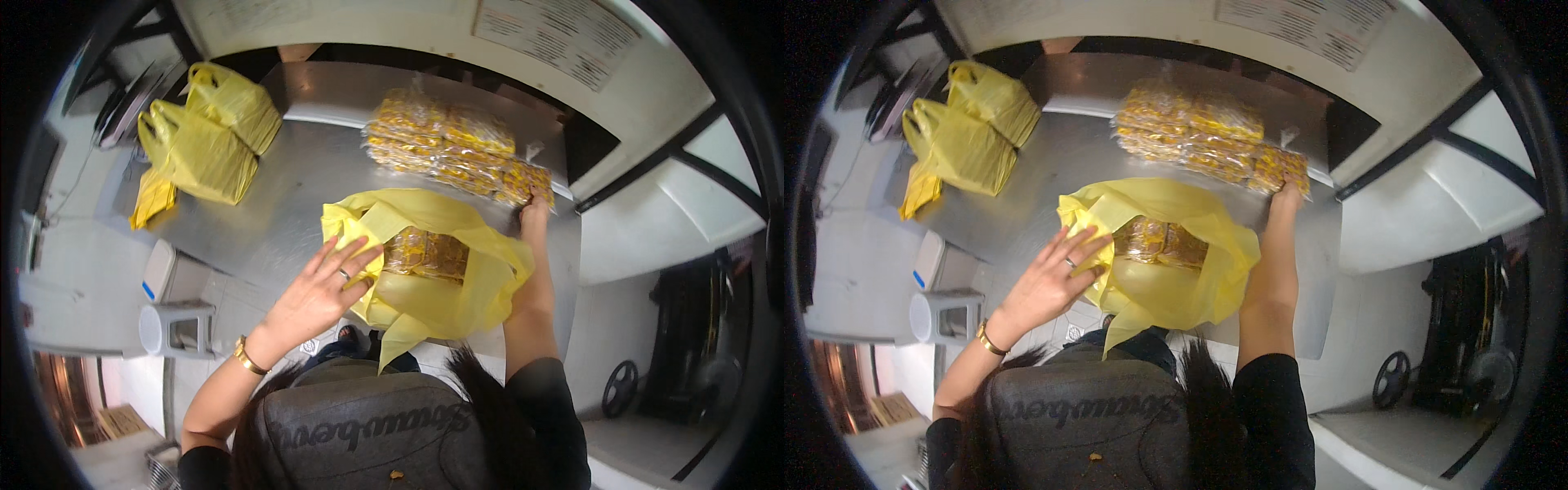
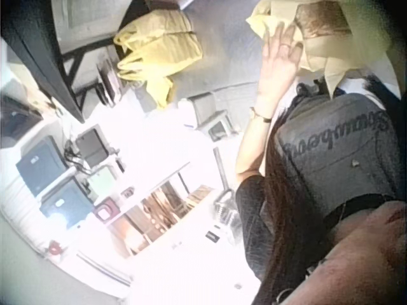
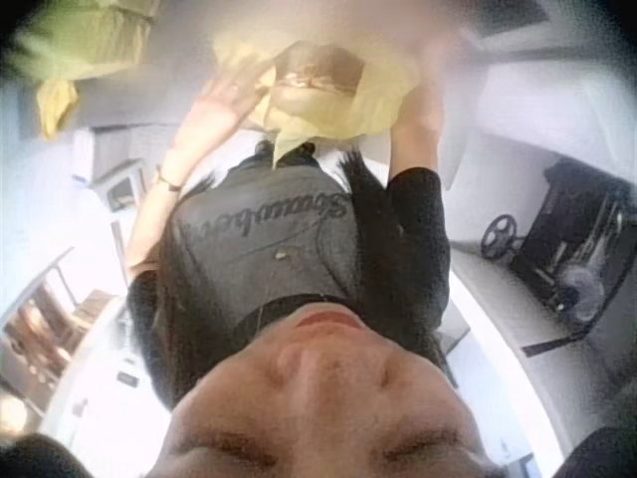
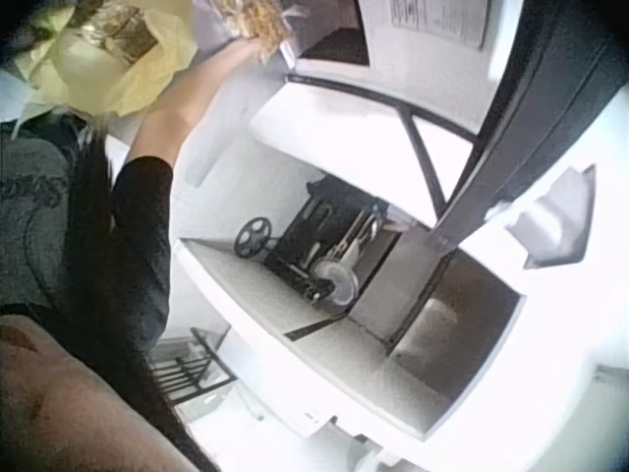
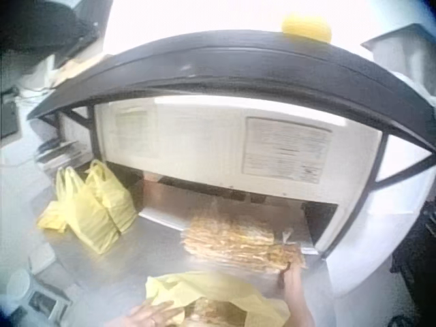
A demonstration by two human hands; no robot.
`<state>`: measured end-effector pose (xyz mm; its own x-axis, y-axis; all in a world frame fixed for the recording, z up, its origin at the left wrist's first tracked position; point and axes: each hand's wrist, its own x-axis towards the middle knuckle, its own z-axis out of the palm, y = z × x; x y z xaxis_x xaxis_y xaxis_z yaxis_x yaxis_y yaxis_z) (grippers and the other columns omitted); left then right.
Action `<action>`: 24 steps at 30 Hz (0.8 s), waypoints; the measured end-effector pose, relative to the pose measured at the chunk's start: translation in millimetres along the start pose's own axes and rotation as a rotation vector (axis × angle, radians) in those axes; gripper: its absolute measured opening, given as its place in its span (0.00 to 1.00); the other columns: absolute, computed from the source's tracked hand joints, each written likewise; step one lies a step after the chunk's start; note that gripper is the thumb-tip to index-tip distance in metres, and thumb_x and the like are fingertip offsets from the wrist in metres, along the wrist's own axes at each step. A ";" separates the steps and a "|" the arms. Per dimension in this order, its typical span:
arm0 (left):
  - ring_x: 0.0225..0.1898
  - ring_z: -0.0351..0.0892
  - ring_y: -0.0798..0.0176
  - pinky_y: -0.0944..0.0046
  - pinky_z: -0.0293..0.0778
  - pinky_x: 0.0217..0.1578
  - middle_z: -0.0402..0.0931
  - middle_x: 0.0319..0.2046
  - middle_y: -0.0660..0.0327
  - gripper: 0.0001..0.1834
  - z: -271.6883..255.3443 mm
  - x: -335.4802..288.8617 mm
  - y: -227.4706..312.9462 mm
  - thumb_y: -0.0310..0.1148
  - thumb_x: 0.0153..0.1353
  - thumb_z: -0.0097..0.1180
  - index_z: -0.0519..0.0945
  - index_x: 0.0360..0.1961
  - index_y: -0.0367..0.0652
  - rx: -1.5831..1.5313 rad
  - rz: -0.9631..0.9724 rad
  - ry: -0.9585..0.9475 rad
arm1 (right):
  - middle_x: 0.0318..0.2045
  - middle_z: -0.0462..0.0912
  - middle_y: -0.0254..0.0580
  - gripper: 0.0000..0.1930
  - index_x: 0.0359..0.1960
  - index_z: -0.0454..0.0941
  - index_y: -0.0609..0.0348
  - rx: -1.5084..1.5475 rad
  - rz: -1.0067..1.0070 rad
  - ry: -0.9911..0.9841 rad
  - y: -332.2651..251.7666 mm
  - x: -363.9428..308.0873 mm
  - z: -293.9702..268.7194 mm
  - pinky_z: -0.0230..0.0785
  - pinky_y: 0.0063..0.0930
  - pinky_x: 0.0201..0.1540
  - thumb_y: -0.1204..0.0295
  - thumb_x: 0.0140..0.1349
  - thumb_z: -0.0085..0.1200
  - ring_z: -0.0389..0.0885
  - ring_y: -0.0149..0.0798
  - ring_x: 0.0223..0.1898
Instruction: The person packs individually wrapped snack bars into yellow plastic bags on a stainless steel table. They open a bag, place several snack bars inside, and tie the bag closed, repeating this process for multiple bags.
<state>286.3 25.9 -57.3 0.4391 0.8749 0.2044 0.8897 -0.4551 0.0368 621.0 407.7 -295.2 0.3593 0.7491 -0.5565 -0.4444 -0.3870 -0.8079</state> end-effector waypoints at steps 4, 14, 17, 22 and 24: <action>0.65 0.57 0.47 0.49 0.58 0.63 0.57 0.65 0.55 0.10 -7.9 -11.5 -5.1 0.31 0.49 0.61 0.79 0.35 0.44 -0.049 -0.214 0.116 | 0.37 0.79 0.42 0.15 0.41 0.73 0.55 0.108 -0.039 -0.018 7.3 -2.8 3.0 0.72 0.37 0.39 0.62 0.57 0.60 0.78 0.40 0.37; 0.66 0.53 0.42 0.47 0.59 0.61 0.56 0.65 0.50 0.14 -24.9 13.4 -12.1 0.29 0.42 0.64 0.80 0.34 0.42 -0.265 -0.189 0.233 | 0.46 0.77 0.42 0.19 0.49 0.71 0.55 0.486 -0.334 -0.299 -23.3 -17.9 -21.1 0.67 0.46 0.54 0.66 0.57 0.59 0.74 0.43 0.50; 0.67 0.50 0.43 0.46 0.57 0.63 0.56 0.65 0.51 0.15 -23.9 24.6 -16.3 0.28 0.40 0.64 0.80 0.33 0.41 -0.204 -0.145 0.200 | 0.52 0.74 0.44 0.22 0.53 0.69 0.55 0.590 -0.495 -0.563 -64.1 -77.4 -34.6 0.63 0.49 0.59 0.68 0.57 0.58 0.70 0.44 0.56; 0.63 0.60 0.47 0.49 0.63 0.58 0.64 0.60 0.49 0.18 12.8 63.5 -42.3 0.27 0.39 0.63 0.80 0.37 0.39 0.119 -0.031 0.155 | 0.56 0.70 0.47 0.28 0.59 0.63 0.62 0.592 -0.690 -0.602 -147.8 -225.3 -56.9 0.62 0.46 0.60 0.72 0.57 0.59 0.69 0.47 0.56; 0.56 0.68 0.47 0.51 0.68 0.52 0.70 0.52 0.48 0.19 21.9 91.3 -54.7 0.28 0.40 0.63 0.79 0.38 0.37 -0.099 -0.133 -0.028 | 0.55 0.70 0.48 0.28 0.57 0.64 0.64 0.385 -0.822 -0.608 -158.6 -278.7 -77.5 0.63 0.45 0.59 0.72 0.55 0.60 0.70 0.46 0.56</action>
<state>280.5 134.3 -62.1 0.3233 0.9320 0.1641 0.9239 -0.3484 0.1584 654.9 218.6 -27.0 0.2452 0.8831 0.4000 -0.5194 0.4681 -0.7149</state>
